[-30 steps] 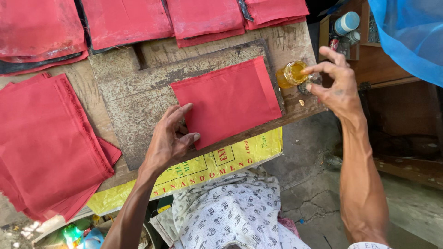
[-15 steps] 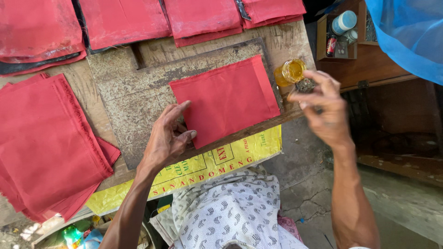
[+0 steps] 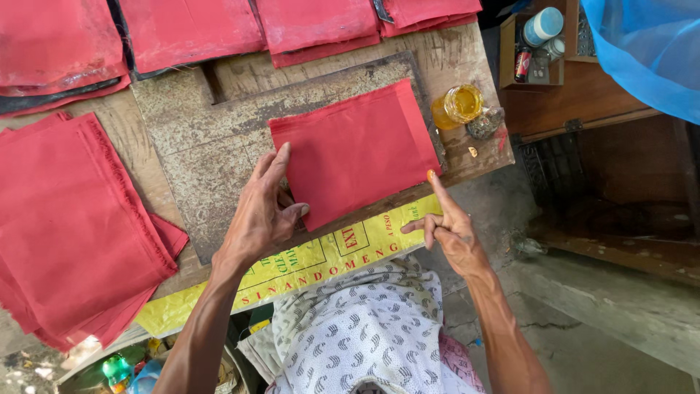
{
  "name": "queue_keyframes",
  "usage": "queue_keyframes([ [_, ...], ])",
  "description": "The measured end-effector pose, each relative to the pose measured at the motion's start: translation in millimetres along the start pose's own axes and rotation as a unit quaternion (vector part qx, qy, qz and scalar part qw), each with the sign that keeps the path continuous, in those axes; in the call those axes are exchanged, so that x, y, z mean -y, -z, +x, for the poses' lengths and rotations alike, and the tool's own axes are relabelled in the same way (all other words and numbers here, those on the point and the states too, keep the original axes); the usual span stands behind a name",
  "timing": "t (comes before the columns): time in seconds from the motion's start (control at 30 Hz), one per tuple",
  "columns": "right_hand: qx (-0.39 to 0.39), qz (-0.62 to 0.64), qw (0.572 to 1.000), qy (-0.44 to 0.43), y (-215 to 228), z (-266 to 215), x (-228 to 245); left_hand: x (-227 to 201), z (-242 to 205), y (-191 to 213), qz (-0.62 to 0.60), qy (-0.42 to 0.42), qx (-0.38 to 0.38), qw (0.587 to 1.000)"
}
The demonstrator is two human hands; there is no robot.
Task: The person repeatedly applies a yellow viscous substance from a small jar onto red fabric squares using a cloth-wrapped applicator. They spread the substance across the surface of each square, then place the treated square onto a stack of similar items on the table.
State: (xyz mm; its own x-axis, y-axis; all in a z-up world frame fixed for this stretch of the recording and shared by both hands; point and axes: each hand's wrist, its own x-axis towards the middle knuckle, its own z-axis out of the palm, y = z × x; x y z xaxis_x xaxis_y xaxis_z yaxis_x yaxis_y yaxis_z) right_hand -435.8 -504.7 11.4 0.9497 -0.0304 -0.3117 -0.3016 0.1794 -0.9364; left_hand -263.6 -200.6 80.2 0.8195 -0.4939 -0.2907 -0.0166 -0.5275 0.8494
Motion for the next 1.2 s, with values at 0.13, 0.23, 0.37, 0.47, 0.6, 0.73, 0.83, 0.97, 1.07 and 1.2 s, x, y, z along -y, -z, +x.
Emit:
queue_keyframes([
  [0.13,0.003,0.002,1.000,-0.006,-1.6,2.9,0.0,2.0,-1.0,1.1,-0.005,-0.032,-0.014,0.999],
  [0.23,0.005,0.020,1.000,-0.014,-1.3,3.2,-2.0,5.6,1.1,1.3,0.007,-0.043,-0.020,0.999],
  [0.37,-0.019,-0.020,1.000,-0.004,-7.6,2.6,-6.0,9.8,2.6,2.7,0.004,-0.044,-0.023,0.999],
  [0.47,-0.003,-0.093,0.995,0.030,-29.0,3.3,-7.6,11.6,3.4,2.5,0.004,-0.047,-0.022,0.999],
  [0.6,0.048,-0.239,0.968,0.063,-83.4,5.8,-20.8,13.0,5.5,4.3,0.003,-0.025,-0.011,1.000],
  [0.73,0.022,-0.270,0.957,0.105,-112.8,10.3,-42.1,14.8,9.2,7.7,-0.010,-0.045,-0.021,0.999],
  [0.83,-0.032,-0.108,0.990,0.091,-87.6,13.5,-38.8,16.8,10.6,10.6,-0.042,-0.035,-0.027,0.998],
  [0.97,-0.174,-0.186,0.967,0.007,-44.0,12.0,-9.9,23.3,7.2,10.4,-0.069,-0.038,-0.030,0.996],
  [1.07,-0.142,-0.309,0.940,-0.007,-54.2,17.4,6.9,23.5,12.1,12.0,-0.057,-0.044,-0.034,0.997],
  [1.2,-0.002,-0.603,0.794,0.075,-132.3,19.1,-10.6,25.1,12.1,10.7,-0.090,-0.030,-0.025,0.995],
])
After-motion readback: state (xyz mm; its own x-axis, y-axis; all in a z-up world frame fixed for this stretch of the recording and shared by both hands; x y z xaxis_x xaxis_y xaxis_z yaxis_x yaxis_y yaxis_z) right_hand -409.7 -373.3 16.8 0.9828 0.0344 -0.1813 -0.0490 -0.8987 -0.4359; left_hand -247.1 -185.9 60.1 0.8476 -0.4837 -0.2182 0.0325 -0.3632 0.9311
